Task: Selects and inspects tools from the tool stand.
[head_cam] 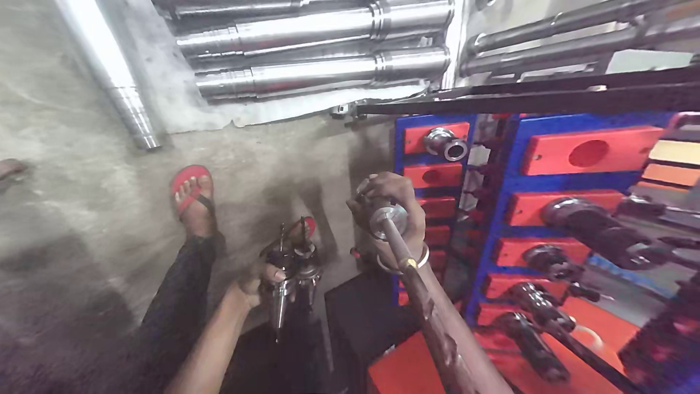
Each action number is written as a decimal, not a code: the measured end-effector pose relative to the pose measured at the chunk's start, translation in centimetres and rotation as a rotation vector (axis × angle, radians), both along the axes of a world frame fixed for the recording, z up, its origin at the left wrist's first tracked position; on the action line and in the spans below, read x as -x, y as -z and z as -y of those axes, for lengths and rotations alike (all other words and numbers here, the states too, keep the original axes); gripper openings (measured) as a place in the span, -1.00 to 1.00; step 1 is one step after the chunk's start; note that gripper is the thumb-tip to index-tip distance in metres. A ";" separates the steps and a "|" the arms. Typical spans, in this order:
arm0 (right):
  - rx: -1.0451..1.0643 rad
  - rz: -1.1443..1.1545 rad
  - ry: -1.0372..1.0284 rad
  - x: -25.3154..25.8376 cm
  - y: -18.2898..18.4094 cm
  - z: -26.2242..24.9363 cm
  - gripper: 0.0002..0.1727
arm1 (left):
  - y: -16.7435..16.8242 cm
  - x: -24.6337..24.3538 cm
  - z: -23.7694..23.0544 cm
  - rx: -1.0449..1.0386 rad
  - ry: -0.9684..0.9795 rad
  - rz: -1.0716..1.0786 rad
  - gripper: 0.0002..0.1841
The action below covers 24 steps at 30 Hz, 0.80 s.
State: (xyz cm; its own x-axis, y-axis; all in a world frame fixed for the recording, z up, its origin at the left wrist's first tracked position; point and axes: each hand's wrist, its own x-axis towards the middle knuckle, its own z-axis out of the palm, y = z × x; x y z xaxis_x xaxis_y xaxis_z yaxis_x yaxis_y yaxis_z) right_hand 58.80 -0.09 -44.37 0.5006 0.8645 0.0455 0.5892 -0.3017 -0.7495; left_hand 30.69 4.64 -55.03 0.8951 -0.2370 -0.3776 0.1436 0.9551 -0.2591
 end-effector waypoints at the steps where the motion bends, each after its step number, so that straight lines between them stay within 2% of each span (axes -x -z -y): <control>1: 0.003 0.002 -0.005 0.0 0.0 0.0 -0.68 | 0.2 0.0 0.1 0.006 -0.009 0.019 -0.78; 4: 0.027 0.007 -0.009 0.2 -0.3 0.0 -0.69 | 0.5 0.2 0.3 -0.025 -0.055 0.092 -0.80; 8: 0.032 0.012 -0.026 0.3 -0.5 -0.1 -0.68 | -0.4 0.6 0.2 -0.097 0.002 -0.144 -0.80; 9: 0.035 0.017 -0.033 0.3 -0.6 0.0 -0.68 | -0.2 0.7 0.4 -0.108 -0.003 -0.149 -0.79; 13: 0.022 0.063 -0.073 0.2 -0.5 0.0 -0.71 | 0.2 0.7 0.6 -0.130 -0.030 -0.074 -0.76; 16: 0.028 0.072 -0.089 0.2 -0.6 0.1 -0.72 | 0.3 0.6 0.6 -0.067 -0.057 0.028 -0.78; 24: 0.045 0.091 -0.083 0.4 -0.7 0.3 -0.73 | 0.2 0.3 0.3 -0.038 -0.074 0.023 -0.77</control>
State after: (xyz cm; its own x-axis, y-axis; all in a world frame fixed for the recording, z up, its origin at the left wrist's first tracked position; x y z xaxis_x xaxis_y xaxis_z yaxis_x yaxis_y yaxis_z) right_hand 58.41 -0.39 -43.72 0.4228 0.9050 0.0477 0.6787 -0.2812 -0.6785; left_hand 30.40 4.31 -55.22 0.9181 -0.1555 -0.3647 0.0775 0.9725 -0.2197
